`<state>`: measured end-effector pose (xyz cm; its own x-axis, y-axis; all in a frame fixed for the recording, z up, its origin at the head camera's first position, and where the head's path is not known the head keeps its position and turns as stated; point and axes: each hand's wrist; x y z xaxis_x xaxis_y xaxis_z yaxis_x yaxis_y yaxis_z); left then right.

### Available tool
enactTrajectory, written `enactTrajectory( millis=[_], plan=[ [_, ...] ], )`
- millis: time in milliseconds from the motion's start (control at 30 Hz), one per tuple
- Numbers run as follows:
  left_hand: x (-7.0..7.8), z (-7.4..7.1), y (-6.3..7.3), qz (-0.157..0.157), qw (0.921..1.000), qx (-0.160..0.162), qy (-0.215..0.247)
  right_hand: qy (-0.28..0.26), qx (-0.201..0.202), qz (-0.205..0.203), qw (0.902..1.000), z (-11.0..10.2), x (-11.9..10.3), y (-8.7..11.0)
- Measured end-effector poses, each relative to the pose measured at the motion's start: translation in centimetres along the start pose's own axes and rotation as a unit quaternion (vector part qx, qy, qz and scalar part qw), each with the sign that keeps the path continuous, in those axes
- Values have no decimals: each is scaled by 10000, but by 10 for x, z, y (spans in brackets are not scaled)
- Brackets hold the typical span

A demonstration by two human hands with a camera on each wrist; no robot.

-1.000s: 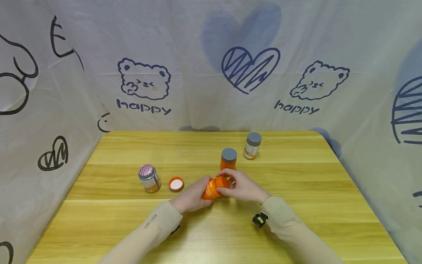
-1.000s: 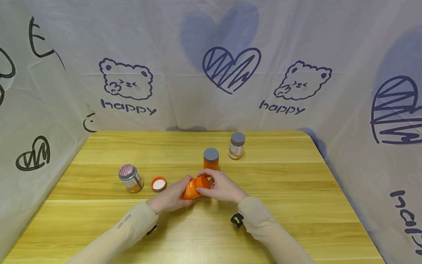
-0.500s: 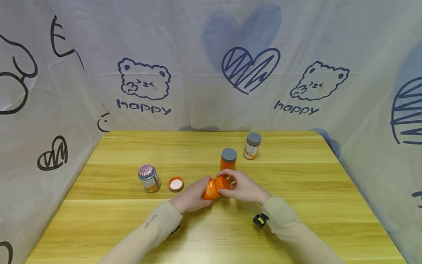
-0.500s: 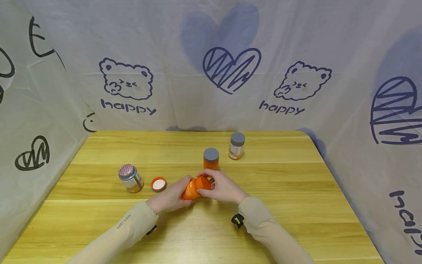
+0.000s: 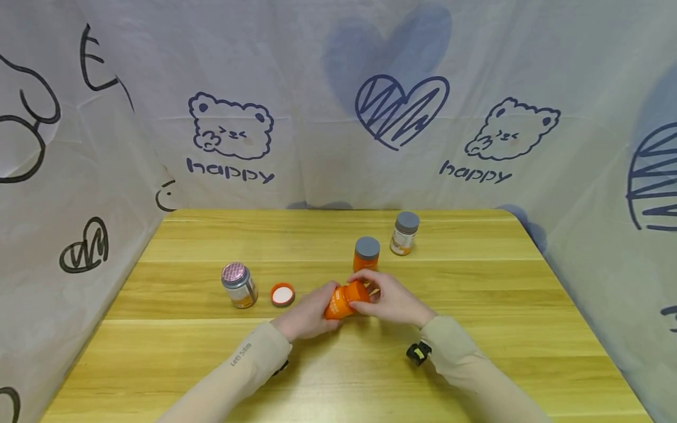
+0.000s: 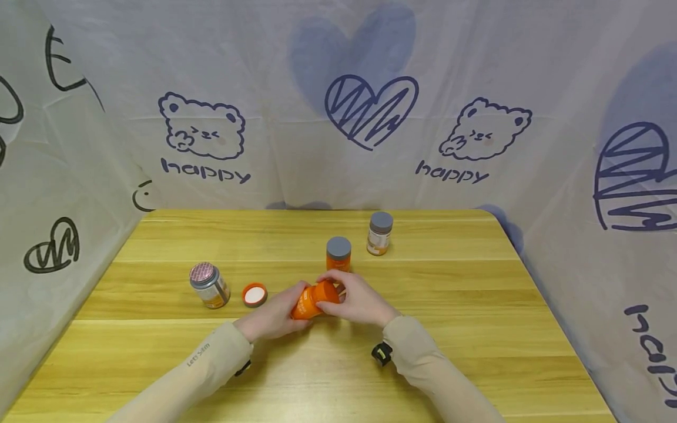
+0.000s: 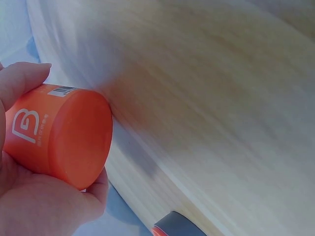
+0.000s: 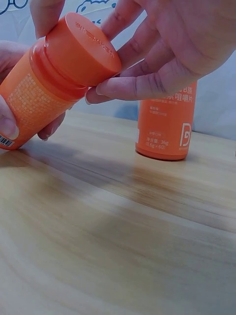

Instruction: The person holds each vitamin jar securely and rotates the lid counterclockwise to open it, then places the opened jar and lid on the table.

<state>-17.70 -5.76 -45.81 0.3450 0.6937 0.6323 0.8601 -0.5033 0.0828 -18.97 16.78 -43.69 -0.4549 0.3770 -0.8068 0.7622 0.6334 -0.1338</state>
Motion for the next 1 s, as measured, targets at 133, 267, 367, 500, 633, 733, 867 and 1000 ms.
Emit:
enactTrajectory(
  millis=[133,267,367,500,633,733,867,1000],
  plan=[
    [-1,0,0,-45,10000,-38,17,-43,51,-43,10000,-1,-1,1],
    [0,1,1,-54,10000,-43,11,-123,67,-23,9999,-2,-2,2],
    [1,1,1,-67,10000,-25,50,-226,93,13,9997,-2,-2,3],
    [1,1,1,-104,9999,-25,81,-388,155,60,9991,-2,-1,4],
    [0,0,3,-118,9997,-59,224,-550,237,105,9982,-1,2,6],
    [-1,-1,4,-118,9993,-73,340,-725,299,132,9968,0,3,7],
    [-4,0,7,-124,9986,-93,512,-1021,352,204,9939,3,4,8],
    [-8,0,14,-190,9970,-159,734,-1183,462,306,9914,5,4,8]
  ],
)
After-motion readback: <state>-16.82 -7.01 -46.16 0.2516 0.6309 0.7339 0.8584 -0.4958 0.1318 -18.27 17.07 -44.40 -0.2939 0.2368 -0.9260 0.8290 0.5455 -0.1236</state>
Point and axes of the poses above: each hand's wrist, its own y-axis away from the middle knuckle, its own z-axis out of the palm, x = y × z, and after that the axes turned 8 degrees about -z, right-handed
